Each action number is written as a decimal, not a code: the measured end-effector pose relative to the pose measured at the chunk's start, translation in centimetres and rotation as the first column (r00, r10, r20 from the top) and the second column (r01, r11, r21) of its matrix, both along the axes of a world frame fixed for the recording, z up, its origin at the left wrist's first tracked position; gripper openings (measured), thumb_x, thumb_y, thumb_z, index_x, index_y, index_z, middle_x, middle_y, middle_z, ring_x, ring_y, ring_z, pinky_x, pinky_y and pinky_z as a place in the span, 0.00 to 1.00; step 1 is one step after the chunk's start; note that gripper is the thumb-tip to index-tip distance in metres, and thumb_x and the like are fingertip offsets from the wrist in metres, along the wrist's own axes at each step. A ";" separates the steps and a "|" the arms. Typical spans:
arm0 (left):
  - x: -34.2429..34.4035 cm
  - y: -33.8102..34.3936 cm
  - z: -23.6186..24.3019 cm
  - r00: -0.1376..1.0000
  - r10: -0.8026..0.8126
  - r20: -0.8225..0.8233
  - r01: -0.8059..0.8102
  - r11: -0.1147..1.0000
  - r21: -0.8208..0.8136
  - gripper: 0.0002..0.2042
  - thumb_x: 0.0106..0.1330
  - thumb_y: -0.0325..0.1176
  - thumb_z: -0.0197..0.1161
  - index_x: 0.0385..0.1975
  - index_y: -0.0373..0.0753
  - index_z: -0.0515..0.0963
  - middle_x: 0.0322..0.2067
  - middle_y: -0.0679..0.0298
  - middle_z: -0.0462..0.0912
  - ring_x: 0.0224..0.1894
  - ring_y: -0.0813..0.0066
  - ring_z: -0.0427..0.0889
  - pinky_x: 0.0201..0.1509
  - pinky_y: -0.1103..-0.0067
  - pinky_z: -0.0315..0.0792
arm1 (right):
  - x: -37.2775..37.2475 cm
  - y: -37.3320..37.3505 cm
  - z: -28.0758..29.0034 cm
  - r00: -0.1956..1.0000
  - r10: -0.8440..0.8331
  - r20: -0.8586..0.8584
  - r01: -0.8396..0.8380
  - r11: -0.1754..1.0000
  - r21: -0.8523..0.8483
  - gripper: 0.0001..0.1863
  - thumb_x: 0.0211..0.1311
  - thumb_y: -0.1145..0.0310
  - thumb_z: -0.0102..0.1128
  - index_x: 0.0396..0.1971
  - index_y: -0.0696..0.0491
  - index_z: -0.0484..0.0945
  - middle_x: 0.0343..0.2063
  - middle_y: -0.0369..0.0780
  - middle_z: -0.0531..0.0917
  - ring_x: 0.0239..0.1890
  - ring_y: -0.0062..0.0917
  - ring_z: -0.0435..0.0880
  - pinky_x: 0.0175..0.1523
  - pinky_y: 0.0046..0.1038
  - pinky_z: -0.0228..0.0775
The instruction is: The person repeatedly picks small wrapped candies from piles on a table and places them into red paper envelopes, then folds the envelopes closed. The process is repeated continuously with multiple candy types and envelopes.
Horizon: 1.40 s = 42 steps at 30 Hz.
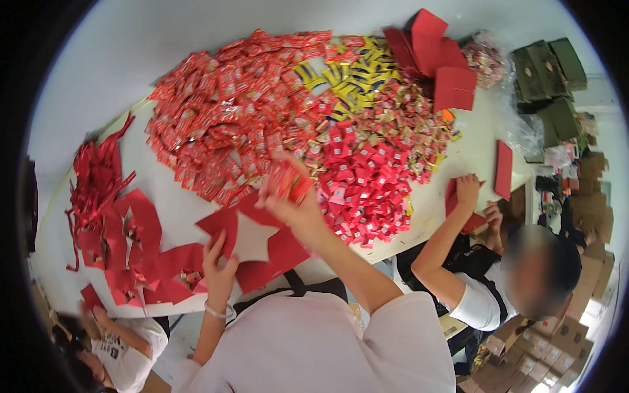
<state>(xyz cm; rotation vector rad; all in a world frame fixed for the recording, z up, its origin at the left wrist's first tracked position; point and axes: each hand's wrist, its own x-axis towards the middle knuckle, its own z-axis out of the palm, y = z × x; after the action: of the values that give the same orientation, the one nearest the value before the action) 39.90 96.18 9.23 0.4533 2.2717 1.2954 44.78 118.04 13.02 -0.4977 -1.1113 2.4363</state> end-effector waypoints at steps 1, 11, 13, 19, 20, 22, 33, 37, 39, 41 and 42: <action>-0.2 1.2 -0.2 1.000 -0.005 0.018 0.004 0.999 0.032 0.26 0.47 0.25 0.59 0.52 0.40 0.71 0.49 0.50 0.67 0.54 0.57 0.64 0.59 0.71 0.58 | 0.3 -2.3 -0.1 0.999 0.008 0.032 -0.012 0.992 0.123 0.30 0.50 0.79 0.56 0.54 0.53 0.57 0.34 0.39 0.73 0.36 0.20 0.73 0.43 0.23 0.67; 0.0 3.6 -0.7 0.987 -0.026 0.157 0.006 0.992 0.126 0.25 0.50 0.27 0.58 0.53 0.40 0.70 0.44 0.53 0.69 0.46 0.66 0.71 0.52 0.77 0.65 | 2.6 -2.7 -3.3 0.658 -0.069 0.750 -0.751 -0.123 0.648 0.25 0.41 0.74 0.60 0.44 0.57 0.66 0.38 0.47 0.73 0.41 0.42 0.75 0.43 0.37 0.69; 0.5 3.7 -1.5 0.969 -0.050 0.243 0.005 0.983 0.182 0.25 0.50 0.27 0.58 0.53 0.40 0.70 0.44 0.53 0.69 0.46 0.66 0.71 0.51 0.77 0.65 | 1.8 -2.8 -3.7 0.762 -0.069 0.644 -0.647 -0.124 0.752 0.26 0.42 0.70 0.62 0.44 0.60 0.66 0.39 0.47 0.72 0.44 0.41 0.73 0.41 0.39 0.70; -1.1 3.4 -0.4 0.965 -0.064 0.254 0.015 0.982 0.189 0.25 0.52 0.25 0.56 0.55 0.40 0.68 0.43 0.58 0.68 0.42 0.73 0.72 0.44 0.82 0.68 | 1.8 -3.3 -1.1 0.785 -0.013 0.619 -0.619 -0.004 0.785 0.36 0.43 0.64 0.65 0.51 0.64 0.59 0.52 0.55 0.63 0.53 0.44 0.67 0.49 0.39 0.68; -1.3 3.5 0.1 0.949 -0.041 0.314 -0.018 0.983 0.182 0.25 0.52 0.24 0.56 0.55 0.40 0.68 0.43 0.58 0.68 0.42 0.74 0.71 0.44 0.82 0.69 | 1.9 -3.2 -1.1 0.924 -0.030 0.381 -0.381 0.003 0.924 0.28 0.44 0.68 0.64 0.46 0.62 0.67 0.47 0.53 0.70 0.49 0.41 0.72 0.48 0.36 0.70; -1.6 2.7 -0.4 0.940 -0.001 0.342 -0.059 0.984 0.165 0.25 0.53 0.23 0.54 0.55 0.38 0.68 0.44 0.59 0.67 0.42 0.76 0.71 0.44 0.82 0.69 | 2.6 -2.2 0.3 0.982 0.026 0.187 -0.189 0.111 0.976 0.18 0.45 0.71 0.61 0.39 0.60 0.72 0.40 0.49 0.75 0.43 0.38 0.76 0.45 0.34 0.71; 3.5 1.5 0.4 0.882 -0.032 0.471 -0.005 0.997 0.077 0.26 0.52 0.21 0.54 0.55 0.35 0.67 0.47 0.59 0.67 0.49 0.72 0.70 0.51 0.81 0.65 | -2.5 24.1 -13.8 0.664 -0.578 0.475 -0.496 0.135 0.858 0.15 0.47 0.69 0.60 0.36 0.56 0.75 0.37 0.46 0.75 0.39 0.41 0.74 0.45 0.37 0.67; 3.4 3.4 1.0 0.874 0.020 0.485 -0.054 0.997 0.056 0.26 0.51 0.20 0.53 0.55 0.35 0.67 0.50 0.56 0.65 0.53 0.69 0.68 0.55 0.78 0.64 | -4.8 25.8 -15.2 0.648 -0.593 0.478 -0.453 0.204 0.868 0.10 0.47 0.69 0.59 0.31 0.54 0.74 0.31 0.44 0.75 0.34 0.37 0.77 0.39 0.33 0.68; 3.1 3.8 1.1 0.871 0.044 0.490 -0.064 0.998 0.026 0.26 0.51 0.20 0.53 0.55 0.35 0.67 0.51 0.56 0.65 0.53 0.69 0.67 0.56 0.78 0.64 | -4.8 26.9 -15.9 0.740 -0.560 0.372 -0.116 0.439 0.891 0.08 0.48 0.71 0.57 0.29 0.55 0.73 0.24 0.45 0.74 0.33 0.40 0.77 0.36 0.35 0.67; 2.8 4.5 1.0 0.871 0.060 0.488 -0.070 0.998 0.001 0.26 0.51 0.20 0.53 0.55 0.34 0.67 0.51 0.57 0.65 0.54 0.69 0.67 0.56 0.78 0.64 | -4.8 27.1 -15.8 0.769 -0.520 0.372 0.051 0.630 0.775 0.11 0.48 0.75 0.53 0.34 0.56 0.68 0.24 0.48 0.75 0.30 0.42 0.76 0.35 0.36 0.67; 2.6 4.8 1.0 0.873 0.073 0.482 -0.077 0.997 -0.011 0.26 0.51 0.20 0.53 0.55 0.34 0.67 0.51 0.57 0.65 0.54 0.68 0.67 0.56 0.78 0.63 | -4.7 26.0 -14.7 0.745 -0.495 0.447 -0.069 0.610 0.789 0.13 0.48 0.75 0.53 0.36 0.56 0.67 0.24 0.48 0.75 0.30 0.42 0.76 0.35 0.37 0.66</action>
<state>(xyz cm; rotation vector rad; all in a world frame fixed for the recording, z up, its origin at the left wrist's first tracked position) 42.52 101.00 10.19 0.0280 1.8745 1.2838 40.05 144.04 -1.69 -1.1136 -2.0625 1.3057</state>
